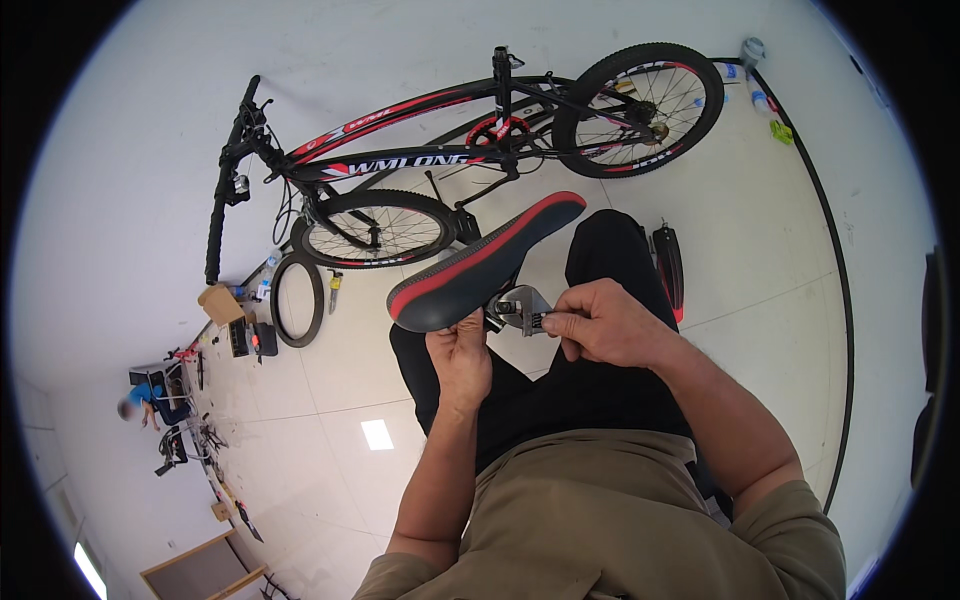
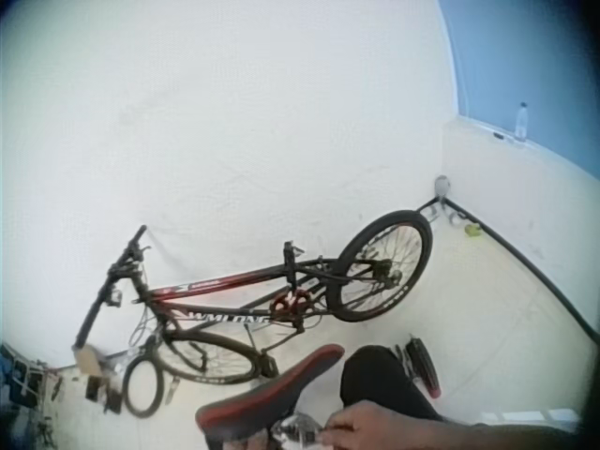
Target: The person uses a wrench to loosen and remove the bolt securing a bicycle seat. They then place the seat aside and briefly adjust the handlebars of the bicycle.
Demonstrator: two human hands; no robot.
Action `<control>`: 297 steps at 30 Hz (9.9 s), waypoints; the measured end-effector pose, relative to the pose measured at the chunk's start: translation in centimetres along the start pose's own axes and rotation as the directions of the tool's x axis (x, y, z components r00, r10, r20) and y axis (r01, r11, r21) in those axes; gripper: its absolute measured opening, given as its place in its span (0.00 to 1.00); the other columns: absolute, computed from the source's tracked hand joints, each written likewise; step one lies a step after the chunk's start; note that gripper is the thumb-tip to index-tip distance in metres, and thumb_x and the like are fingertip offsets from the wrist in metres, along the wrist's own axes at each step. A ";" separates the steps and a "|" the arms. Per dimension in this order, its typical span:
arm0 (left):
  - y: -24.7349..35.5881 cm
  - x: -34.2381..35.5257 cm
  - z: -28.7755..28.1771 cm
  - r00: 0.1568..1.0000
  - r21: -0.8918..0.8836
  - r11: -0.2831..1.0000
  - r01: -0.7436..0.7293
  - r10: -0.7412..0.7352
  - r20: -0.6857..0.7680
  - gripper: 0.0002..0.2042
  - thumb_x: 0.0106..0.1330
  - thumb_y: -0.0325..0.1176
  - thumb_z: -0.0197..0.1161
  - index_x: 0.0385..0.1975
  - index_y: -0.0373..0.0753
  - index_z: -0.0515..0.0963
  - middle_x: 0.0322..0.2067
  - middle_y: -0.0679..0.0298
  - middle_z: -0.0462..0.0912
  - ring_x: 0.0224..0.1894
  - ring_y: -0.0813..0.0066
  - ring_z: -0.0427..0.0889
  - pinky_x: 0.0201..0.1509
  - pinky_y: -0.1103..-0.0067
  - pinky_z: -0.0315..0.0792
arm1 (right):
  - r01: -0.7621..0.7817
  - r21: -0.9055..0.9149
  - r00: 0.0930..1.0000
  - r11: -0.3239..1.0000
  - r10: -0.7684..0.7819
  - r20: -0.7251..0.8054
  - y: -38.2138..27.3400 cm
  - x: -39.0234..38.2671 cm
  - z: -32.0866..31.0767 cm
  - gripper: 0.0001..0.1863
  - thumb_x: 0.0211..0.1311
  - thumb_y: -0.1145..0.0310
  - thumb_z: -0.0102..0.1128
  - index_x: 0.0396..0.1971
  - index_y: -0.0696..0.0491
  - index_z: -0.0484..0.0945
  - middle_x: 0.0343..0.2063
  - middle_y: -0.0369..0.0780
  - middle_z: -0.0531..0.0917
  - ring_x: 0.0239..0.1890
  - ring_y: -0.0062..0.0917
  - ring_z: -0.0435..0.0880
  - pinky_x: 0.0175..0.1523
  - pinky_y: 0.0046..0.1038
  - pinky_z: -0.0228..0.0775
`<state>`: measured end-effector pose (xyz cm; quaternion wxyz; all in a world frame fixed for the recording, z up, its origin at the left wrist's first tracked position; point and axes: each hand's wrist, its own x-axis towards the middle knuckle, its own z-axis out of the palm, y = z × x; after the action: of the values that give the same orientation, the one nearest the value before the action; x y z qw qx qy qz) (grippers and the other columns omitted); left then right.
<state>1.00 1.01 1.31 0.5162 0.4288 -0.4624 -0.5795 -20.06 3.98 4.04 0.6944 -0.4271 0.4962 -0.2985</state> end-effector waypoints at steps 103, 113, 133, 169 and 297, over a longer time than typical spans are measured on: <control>-0.4 -0.7 0.8 0.994 -0.061 0.992 -0.106 0.103 -0.045 0.15 0.77 0.30 0.48 0.57 0.28 0.72 0.53 0.50 0.81 0.53 0.63 0.81 0.55 0.67 0.79 | 0.086 0.007 0.993 0.996 -0.086 -0.077 0.8 0.1 1.3 0.14 0.70 0.66 0.57 0.27 0.60 0.79 0.14 0.35 0.78 0.17 0.14 0.73 0.24 0.21 0.63; 0.2 -0.2 -0.8 0.993 -0.067 0.995 0.077 -0.071 0.090 0.15 0.76 0.31 0.52 0.56 0.29 0.73 0.52 0.49 0.81 0.53 0.63 0.82 0.55 0.68 0.79 | 0.002 0.021 1.000 1.000 -0.001 -0.022 0.0 -0.2 0.6 0.15 0.71 0.65 0.56 0.28 0.60 0.78 0.14 0.35 0.78 0.14 0.12 0.68 0.21 0.20 0.59; 0.5 -0.6 0.5 0.998 0.014 0.998 0.055 -0.055 0.001 0.13 0.76 0.30 0.52 0.54 0.30 0.74 0.51 0.52 0.82 0.55 0.65 0.81 0.59 0.67 0.77 | 0.073 0.006 0.996 0.997 -0.073 -0.054 0.5 0.0 0.7 0.14 0.71 0.65 0.57 0.27 0.59 0.78 0.15 0.35 0.78 0.14 0.12 0.67 0.21 0.20 0.58; 1.4 -0.6 1.6 0.998 -0.150 0.987 -0.064 0.063 -0.014 0.15 0.77 0.30 0.50 0.57 0.30 0.72 0.53 0.50 0.80 0.57 0.63 0.78 0.63 0.66 0.73 | 0.179 0.009 0.979 0.984 -0.178 -0.099 0.8 -0.2 1.7 0.17 0.70 0.66 0.58 0.24 0.63 0.78 0.13 0.38 0.79 0.18 0.18 0.76 0.26 0.25 0.68; 1.3 -0.7 0.3 0.997 -0.167 0.986 -0.008 0.021 0.072 0.12 0.75 0.27 0.53 0.54 0.34 0.76 0.50 0.56 0.82 0.55 0.64 0.81 0.62 0.65 0.74 | 0.018 0.034 1.000 0.999 -0.017 -0.023 -0.1 -0.5 0.9 0.17 0.68 0.63 0.59 0.25 0.62 0.81 0.14 0.36 0.80 0.18 0.15 0.75 0.27 0.23 0.67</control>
<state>1.06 1.73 2.61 0.5370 0.3590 -0.4342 -0.6278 -19.40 4.60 4.45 0.6935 -0.4160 0.4950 -0.3178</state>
